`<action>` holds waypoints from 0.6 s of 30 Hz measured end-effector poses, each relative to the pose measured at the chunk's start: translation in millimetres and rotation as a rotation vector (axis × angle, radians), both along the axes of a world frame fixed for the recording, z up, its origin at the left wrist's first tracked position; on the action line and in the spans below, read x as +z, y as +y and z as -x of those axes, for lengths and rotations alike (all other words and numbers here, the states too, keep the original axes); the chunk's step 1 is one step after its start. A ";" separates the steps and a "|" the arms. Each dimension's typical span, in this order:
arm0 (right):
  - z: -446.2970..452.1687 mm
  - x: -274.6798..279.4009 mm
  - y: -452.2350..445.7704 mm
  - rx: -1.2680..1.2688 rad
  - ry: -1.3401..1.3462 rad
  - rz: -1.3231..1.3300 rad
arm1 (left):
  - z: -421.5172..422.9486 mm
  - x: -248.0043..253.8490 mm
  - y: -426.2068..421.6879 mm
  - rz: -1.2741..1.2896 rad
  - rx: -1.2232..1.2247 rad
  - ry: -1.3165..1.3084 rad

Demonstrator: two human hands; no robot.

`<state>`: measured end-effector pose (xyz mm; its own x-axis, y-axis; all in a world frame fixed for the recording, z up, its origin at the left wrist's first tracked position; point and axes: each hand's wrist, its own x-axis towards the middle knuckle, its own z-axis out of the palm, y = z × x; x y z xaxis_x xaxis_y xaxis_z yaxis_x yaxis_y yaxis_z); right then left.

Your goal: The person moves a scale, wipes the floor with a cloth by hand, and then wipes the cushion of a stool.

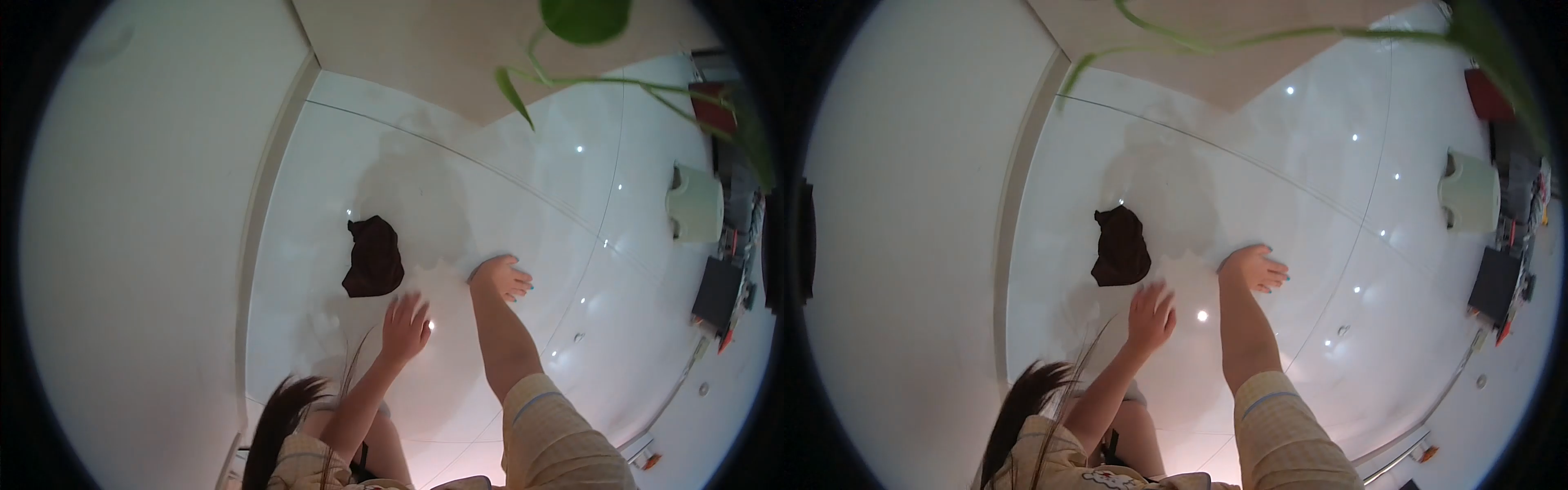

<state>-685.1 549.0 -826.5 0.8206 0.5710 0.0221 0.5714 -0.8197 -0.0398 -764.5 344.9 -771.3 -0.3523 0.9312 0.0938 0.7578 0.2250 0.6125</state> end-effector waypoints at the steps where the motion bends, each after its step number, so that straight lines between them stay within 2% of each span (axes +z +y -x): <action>1: -0.3 -4.4 -0.6 0.015 -0.001 -0.005 | 6.2 -1.4 33.4 0.038 0.169 0.036; 3: 1.0 -0.9 1.6 0.042 -0.018 -0.014 | 31.2 5.8 85.6 0.169 0.548 0.174; 7: 2.2 -0.4 2.1 0.081 -0.041 -0.019 | 47.6 -31.4 111.9 0.279 0.743 0.177; 9: 2.7 -2.3 0.0 0.083 -0.046 -0.015 | 40.7 -38.4 114.7 0.198 0.548 0.238; 10: 1.1 -3.5 -1.5 0.078 -0.051 -0.009 | 36.5 -41.8 118.5 0.202 0.552 0.225; 12: -2.0 -2.0 -1.1 0.065 -0.062 -0.001 | 32.3 -48.5 134.8 0.041 0.303 0.368; 18: -3.9 -6.9 -2.2 0.014 -0.044 0.024 | 70.3 -48.5 162.5 -0.026 0.283 0.448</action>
